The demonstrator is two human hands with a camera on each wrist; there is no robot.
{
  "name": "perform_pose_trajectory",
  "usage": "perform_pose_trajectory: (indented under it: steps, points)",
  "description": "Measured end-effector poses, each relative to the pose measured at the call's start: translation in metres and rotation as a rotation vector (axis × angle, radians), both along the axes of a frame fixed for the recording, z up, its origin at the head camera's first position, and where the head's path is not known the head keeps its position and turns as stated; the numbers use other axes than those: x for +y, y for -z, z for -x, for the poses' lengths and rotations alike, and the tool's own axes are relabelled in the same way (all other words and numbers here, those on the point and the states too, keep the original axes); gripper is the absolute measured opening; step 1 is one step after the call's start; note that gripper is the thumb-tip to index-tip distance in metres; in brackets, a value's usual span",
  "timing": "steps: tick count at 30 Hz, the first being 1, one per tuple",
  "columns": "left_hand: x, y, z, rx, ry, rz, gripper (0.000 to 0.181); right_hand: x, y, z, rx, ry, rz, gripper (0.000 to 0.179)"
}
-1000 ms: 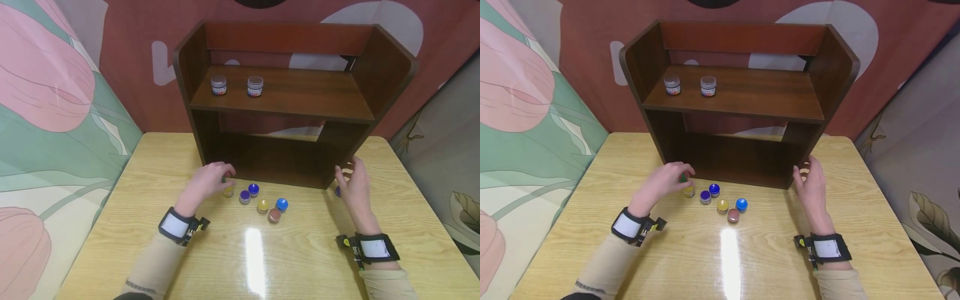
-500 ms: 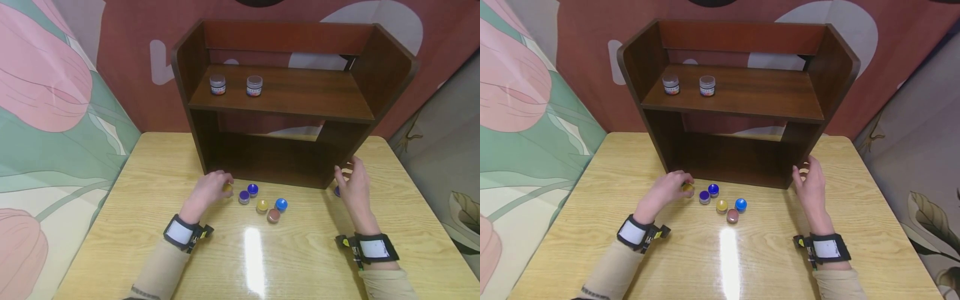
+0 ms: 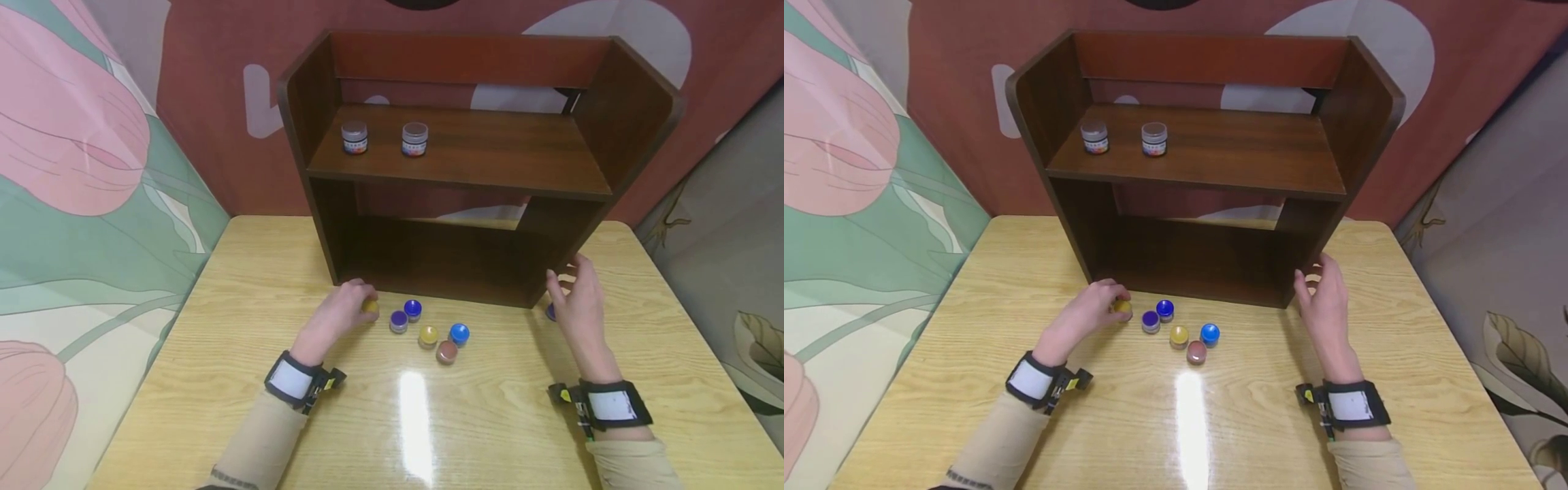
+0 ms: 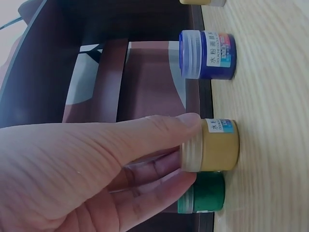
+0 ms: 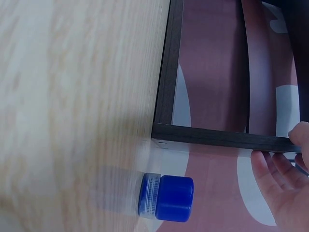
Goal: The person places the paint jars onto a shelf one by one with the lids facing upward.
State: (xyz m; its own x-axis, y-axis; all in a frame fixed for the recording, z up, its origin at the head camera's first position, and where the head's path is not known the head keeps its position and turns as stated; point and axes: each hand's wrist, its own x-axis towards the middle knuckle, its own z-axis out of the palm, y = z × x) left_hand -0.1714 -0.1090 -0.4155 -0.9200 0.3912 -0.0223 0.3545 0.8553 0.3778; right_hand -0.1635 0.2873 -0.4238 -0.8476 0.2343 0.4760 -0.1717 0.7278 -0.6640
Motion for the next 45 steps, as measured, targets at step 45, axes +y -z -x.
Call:
perform_pose_trajectory:
  steps: [45]
  points:
    - [0.007, 0.01, -0.006, 0.148, 0.088, 0.04, 0.025, 0.0, -0.002, -0.002, 0.012, -0.025, -0.014, 0.043]
